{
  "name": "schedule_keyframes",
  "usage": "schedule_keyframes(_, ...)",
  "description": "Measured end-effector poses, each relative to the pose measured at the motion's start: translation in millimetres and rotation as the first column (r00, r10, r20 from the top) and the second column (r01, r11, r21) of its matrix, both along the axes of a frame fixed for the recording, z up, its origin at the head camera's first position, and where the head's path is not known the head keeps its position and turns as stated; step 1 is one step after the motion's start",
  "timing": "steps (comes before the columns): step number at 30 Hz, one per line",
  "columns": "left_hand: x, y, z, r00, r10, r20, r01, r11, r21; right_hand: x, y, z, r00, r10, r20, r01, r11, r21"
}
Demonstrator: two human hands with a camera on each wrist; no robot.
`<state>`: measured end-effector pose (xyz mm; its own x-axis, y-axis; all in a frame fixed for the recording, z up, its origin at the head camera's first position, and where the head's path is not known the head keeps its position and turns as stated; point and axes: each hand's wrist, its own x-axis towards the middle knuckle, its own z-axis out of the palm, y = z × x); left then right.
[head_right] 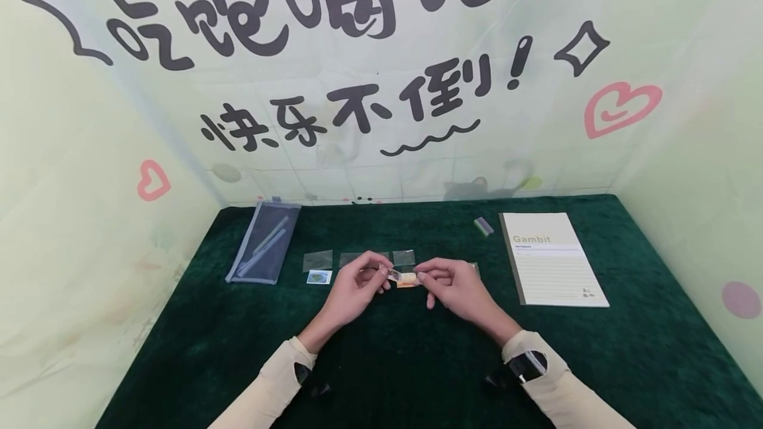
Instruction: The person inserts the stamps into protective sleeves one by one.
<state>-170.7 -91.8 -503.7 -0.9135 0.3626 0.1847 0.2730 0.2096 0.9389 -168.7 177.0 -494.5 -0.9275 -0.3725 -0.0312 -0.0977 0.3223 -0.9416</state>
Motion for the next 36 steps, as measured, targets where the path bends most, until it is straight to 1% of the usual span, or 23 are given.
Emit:
schedule_keyframes(3, 4.6, -4.4, -3.0, 0.998, 0.004, 0.067, -0.009, 0.997, 0.082, 5.2, -4.3, -2.6, 1.0, -0.007, 0.016, 0.007, 1.0, -0.01)
schedule_keyframes(6, 7.0, -6.8, -5.7, 0.994, 0.008, 0.111, -0.023, 0.991, 0.134, 8.3, -8.1, -5.6, 0.998, -0.026, 0.059, 0.028, 0.999, -0.027)
schedule_keyframes(10, 7.9, -8.2, -8.7, 0.989, 0.037, 0.144, -0.064, 0.979, 0.192, 9.8, -10.2, -9.3, 0.992, -0.045, 0.117, 0.051, 0.998, -0.049)
schedule_keyframes(13, 9.1, -8.9, -10.9, 0.986, 0.063, 0.157, -0.097, 0.971, 0.216, 8.7, -10.8, -11.3, 0.989, -0.057, 0.134, 0.063, 0.997, -0.044)
schedule_keyframes(15, 10.2, -9.0, -12.7, 0.983, 0.071, 0.168, -0.107, 0.97, 0.217, 7.7, -11.2, -12.3, 0.988, -0.062, 0.14, 0.068, 0.997, -0.035)
schedule_keyframes(19, 10.6, -7.5, -14.1, 0.979, 0.061, 0.193, -0.102, 0.971, 0.214, 6.5, -11.0, -13.1, 0.989, -0.052, 0.135, 0.056, 0.998, -0.024)
schedule_keyframes(25, 8.7, -6.3, -12.3, 0.976, 0.06, 0.209, -0.105, 0.971, 0.213, 5.8, -8.4, -12.7, 0.99, -0.047, 0.132, 0.051, 0.998, -0.029)
schedule_keyframes(28, 8.5, -7.7, -11.3, 0.975, 0.062, 0.214, -0.109, 0.971, 0.213, 4.6, -8.4, -12.3, 0.99, -0.047, 0.134, 0.053, 0.997, -0.047)
schedule_keyframes(34, 8.8, -7.5, -11.6, 0.976, 0.052, 0.211, -0.098, 0.972, 0.215, 4.6, -5.9, -12.4, 0.983, -0.085, 0.16, 0.104, 0.988, -0.113)
schedule_keyframes(36, 8.4, -6.5, -12.2, 0.977, 0.043, 0.211, -0.088, 0.973, 0.212, 5.9, -4.4, -12.0, 0.983, -0.094, 0.156, 0.114, 0.986, -0.125)
